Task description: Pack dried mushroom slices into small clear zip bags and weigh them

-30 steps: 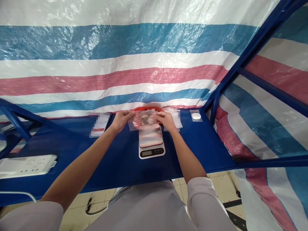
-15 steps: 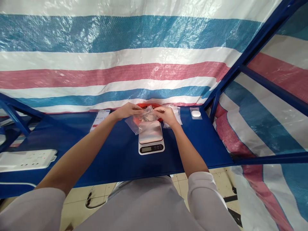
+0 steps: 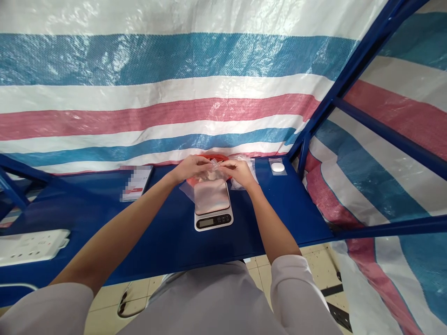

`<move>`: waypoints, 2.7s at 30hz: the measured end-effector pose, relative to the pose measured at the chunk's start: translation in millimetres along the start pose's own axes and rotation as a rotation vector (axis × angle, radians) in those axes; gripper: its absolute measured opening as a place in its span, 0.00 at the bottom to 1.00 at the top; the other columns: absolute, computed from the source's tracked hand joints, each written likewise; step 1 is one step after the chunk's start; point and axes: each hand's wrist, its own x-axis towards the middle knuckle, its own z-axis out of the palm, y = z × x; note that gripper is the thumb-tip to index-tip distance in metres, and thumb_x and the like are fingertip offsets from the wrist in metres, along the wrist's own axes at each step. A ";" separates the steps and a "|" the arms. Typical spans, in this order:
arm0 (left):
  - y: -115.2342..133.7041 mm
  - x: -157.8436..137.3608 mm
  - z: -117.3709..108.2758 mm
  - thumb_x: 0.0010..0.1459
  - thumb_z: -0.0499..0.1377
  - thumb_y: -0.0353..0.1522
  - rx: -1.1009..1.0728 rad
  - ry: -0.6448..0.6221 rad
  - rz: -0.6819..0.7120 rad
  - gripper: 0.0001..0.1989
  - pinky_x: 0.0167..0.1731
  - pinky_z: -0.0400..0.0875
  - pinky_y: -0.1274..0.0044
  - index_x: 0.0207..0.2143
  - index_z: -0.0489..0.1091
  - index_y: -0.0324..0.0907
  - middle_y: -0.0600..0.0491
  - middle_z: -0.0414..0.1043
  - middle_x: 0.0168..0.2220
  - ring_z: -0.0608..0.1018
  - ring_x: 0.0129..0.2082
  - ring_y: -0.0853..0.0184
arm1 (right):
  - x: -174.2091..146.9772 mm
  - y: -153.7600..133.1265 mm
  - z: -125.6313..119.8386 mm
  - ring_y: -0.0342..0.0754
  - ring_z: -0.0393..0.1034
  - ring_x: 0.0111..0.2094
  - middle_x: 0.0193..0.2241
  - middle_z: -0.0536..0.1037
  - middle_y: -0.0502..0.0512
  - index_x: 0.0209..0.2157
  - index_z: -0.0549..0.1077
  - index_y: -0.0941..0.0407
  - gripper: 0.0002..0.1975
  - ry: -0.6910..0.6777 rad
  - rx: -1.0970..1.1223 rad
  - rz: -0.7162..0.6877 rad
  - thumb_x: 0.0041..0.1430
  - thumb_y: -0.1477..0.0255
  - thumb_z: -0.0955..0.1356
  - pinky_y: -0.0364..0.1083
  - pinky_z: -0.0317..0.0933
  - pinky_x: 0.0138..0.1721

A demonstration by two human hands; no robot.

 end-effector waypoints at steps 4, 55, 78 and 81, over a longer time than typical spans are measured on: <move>-1.1 9.2 18.7 0.54 0.64 0.43 -0.115 0.139 0.027 0.15 0.26 0.67 0.78 0.31 0.79 0.39 0.52 0.77 0.29 0.75 0.27 0.68 | -7.0 3.4 -12.8 0.53 0.79 0.41 0.38 0.84 0.54 0.35 0.83 0.53 0.15 0.142 -0.003 0.021 0.49 0.58 0.76 0.52 0.73 0.46; -40.3 56.7 178.4 0.67 0.56 0.28 0.974 0.180 0.549 0.09 0.56 0.71 0.64 0.39 0.76 0.39 0.43 0.78 0.47 0.78 0.52 0.57 | 12.9 43.1 -87.2 0.53 0.76 0.52 0.50 0.82 0.52 0.48 0.81 0.49 0.14 -0.097 -0.907 -0.230 0.67 0.69 0.65 0.49 0.71 0.52; -30.6 56.1 186.9 0.65 0.52 0.23 1.046 0.099 0.266 0.14 0.53 0.72 0.67 0.48 0.74 0.30 0.34 0.76 0.51 0.78 0.54 0.53 | 51.0 92.1 -94.7 0.57 0.70 0.61 0.58 0.75 0.63 0.55 0.77 0.59 0.18 -0.459 -1.107 -0.468 0.70 0.71 0.62 0.56 0.64 0.62; -30.3 57.6 190.9 0.65 0.52 0.22 1.037 0.113 0.238 0.14 0.52 0.73 0.67 0.48 0.74 0.30 0.33 0.76 0.51 0.78 0.54 0.53 | 48.0 88.3 -98.3 0.56 0.70 0.60 0.58 0.75 0.61 0.54 0.78 0.57 0.18 -0.428 -1.069 -0.453 0.70 0.71 0.62 0.55 0.65 0.61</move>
